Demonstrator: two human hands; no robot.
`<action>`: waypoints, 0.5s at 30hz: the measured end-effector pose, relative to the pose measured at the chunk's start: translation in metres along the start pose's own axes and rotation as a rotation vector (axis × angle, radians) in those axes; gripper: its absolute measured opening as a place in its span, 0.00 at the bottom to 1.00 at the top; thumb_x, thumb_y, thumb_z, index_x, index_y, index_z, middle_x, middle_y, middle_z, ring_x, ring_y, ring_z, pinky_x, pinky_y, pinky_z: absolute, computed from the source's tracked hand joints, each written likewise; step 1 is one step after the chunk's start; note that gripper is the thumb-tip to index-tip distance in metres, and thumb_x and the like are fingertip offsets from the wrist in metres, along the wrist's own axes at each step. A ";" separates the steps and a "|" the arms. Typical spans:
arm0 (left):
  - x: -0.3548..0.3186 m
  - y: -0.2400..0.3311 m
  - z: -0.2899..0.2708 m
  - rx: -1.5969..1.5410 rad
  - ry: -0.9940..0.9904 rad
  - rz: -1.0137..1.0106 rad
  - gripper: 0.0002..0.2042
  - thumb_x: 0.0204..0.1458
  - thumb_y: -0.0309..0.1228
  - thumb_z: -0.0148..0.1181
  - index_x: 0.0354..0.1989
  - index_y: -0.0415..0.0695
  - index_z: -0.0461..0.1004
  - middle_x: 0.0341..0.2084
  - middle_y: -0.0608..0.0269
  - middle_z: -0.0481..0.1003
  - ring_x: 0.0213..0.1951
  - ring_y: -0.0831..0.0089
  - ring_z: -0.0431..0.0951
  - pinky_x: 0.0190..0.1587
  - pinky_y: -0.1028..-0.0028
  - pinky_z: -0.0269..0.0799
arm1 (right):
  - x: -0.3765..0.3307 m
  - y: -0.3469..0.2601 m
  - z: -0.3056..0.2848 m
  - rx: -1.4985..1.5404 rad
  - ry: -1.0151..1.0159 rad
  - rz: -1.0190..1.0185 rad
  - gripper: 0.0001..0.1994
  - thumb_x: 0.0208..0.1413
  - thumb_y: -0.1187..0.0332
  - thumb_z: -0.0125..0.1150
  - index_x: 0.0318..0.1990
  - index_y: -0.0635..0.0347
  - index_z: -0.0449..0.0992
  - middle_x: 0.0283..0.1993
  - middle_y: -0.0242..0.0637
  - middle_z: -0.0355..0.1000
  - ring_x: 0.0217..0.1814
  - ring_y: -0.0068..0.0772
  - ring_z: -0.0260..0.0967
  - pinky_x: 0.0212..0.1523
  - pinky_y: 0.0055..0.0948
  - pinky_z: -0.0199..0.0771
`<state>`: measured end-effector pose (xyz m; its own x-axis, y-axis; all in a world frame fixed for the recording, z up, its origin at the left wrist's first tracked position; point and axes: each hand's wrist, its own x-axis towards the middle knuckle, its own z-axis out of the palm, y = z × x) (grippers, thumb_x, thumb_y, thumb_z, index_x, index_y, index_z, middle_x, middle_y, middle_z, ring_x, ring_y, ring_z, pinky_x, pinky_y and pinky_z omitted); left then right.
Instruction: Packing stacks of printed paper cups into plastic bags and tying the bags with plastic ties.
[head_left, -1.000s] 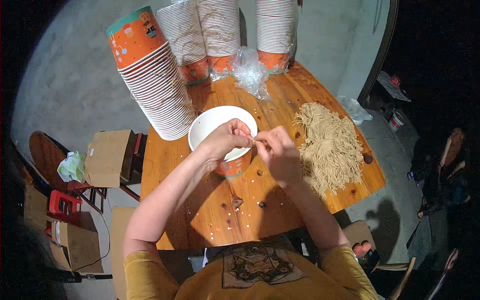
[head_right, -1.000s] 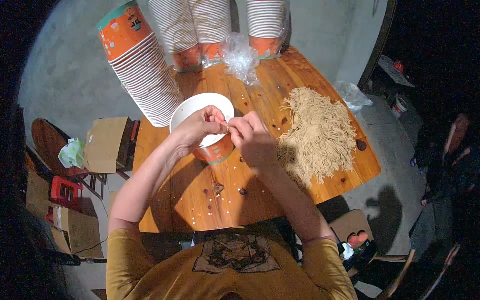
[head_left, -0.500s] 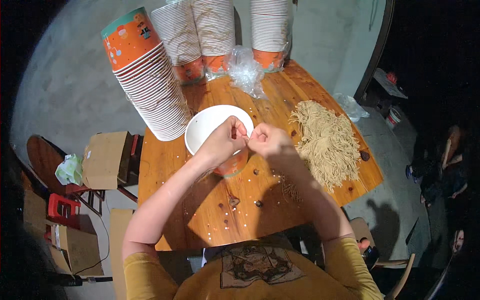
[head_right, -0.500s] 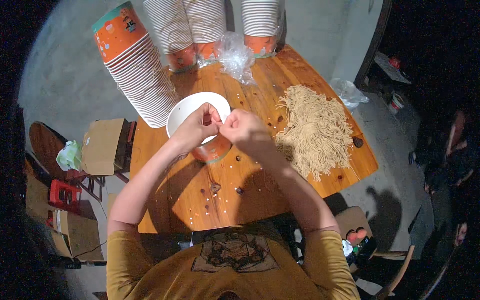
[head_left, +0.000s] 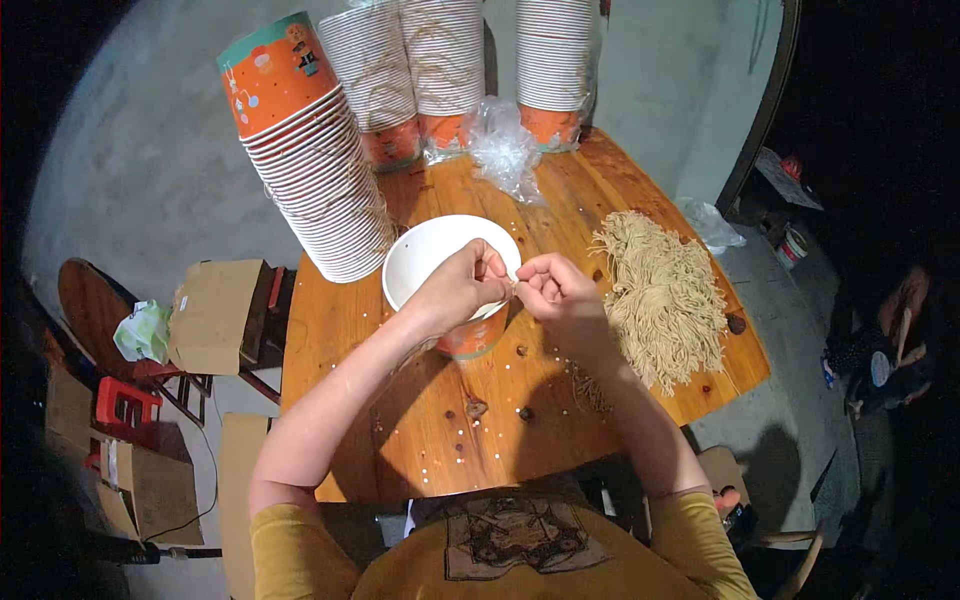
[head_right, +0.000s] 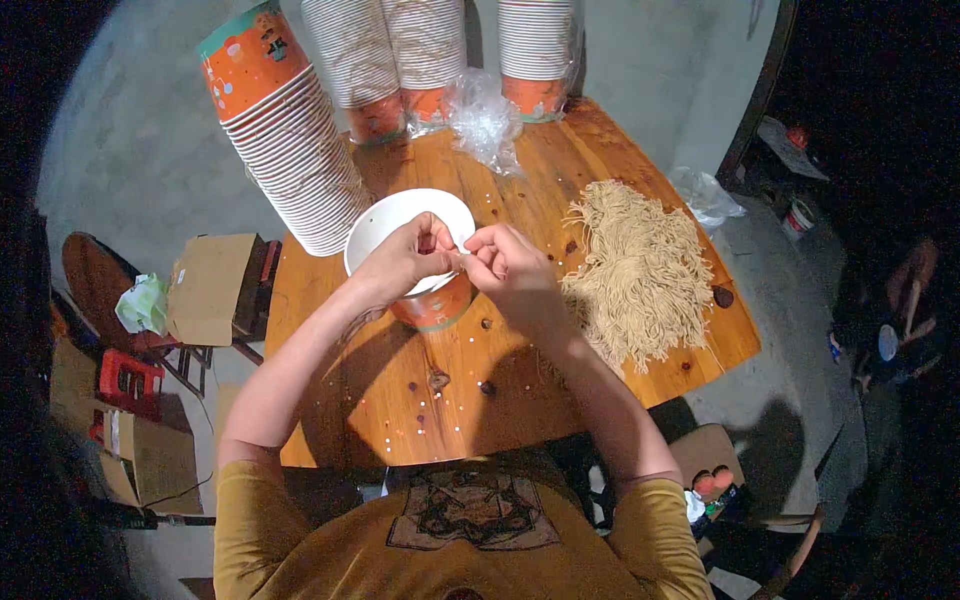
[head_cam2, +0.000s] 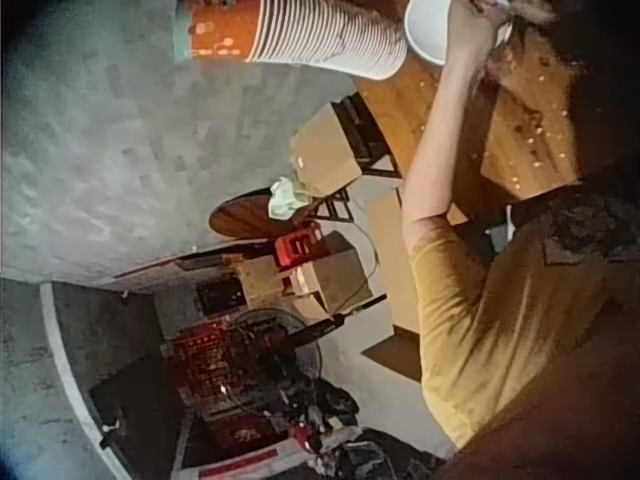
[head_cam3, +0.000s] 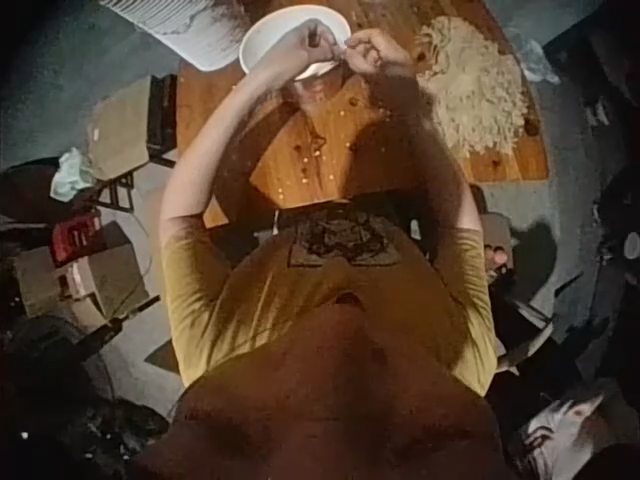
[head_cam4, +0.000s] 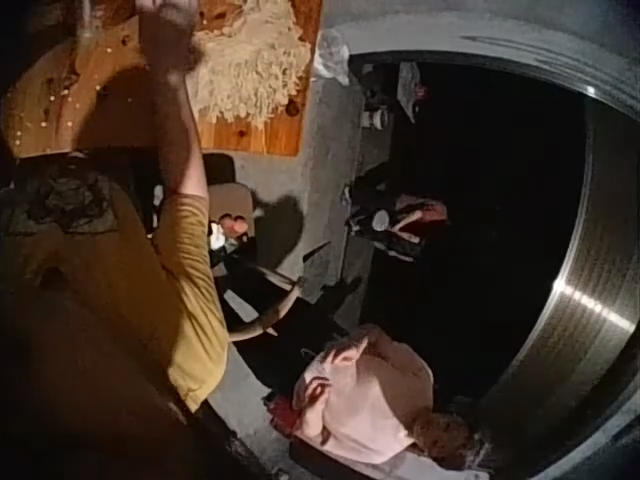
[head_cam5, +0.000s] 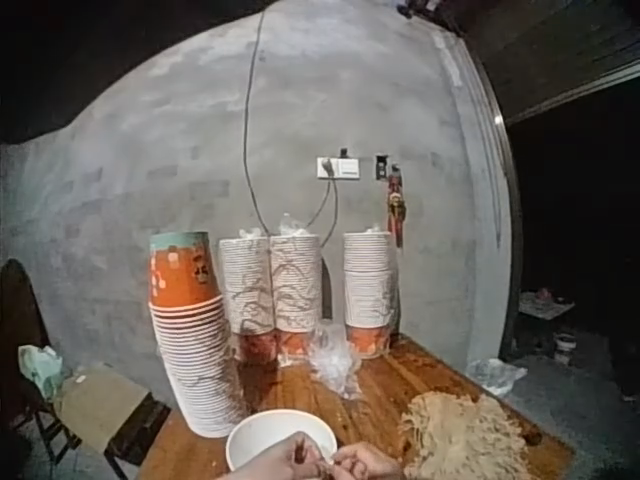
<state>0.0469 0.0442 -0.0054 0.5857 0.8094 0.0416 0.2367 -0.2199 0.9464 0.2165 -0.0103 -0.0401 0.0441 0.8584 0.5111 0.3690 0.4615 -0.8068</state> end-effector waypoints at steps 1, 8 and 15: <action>-0.001 0.002 0.001 0.008 -0.006 -0.008 0.10 0.49 0.24 0.61 0.35 0.43 0.65 0.28 0.72 0.66 0.33 0.83 0.65 0.38 0.82 0.62 | 0.000 -0.001 0.000 0.000 -0.001 0.001 0.04 0.52 0.73 0.58 0.33 0.64 0.71 0.26 0.28 0.64 0.22 0.12 0.58 0.23 0.17 0.61; -0.006 0.002 0.003 -0.005 -0.039 0.047 0.09 0.50 0.24 0.58 0.37 0.39 0.65 0.28 0.69 0.68 0.31 0.81 0.66 0.37 0.80 0.66 | 0.000 -0.003 0.001 -0.049 -0.002 -0.034 0.04 0.52 0.73 0.58 0.31 0.64 0.71 0.26 0.28 0.65 0.24 0.13 0.60 0.24 0.17 0.62; -0.006 -0.004 0.003 0.159 -0.012 0.078 0.09 0.53 0.22 0.56 0.40 0.40 0.66 0.29 0.72 0.67 0.33 0.84 0.66 0.39 0.81 0.65 | -0.003 0.002 0.001 0.469 -0.033 0.203 0.02 0.58 0.74 0.52 0.34 0.61 0.70 0.28 0.20 0.63 0.26 0.07 0.56 0.26 0.11 0.57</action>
<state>0.0444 0.0384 -0.0107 0.6163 0.7801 0.1079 0.3092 -0.3657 0.8779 0.2160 -0.0123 -0.0434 0.0395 0.9443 0.3266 -0.1008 0.3289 -0.9389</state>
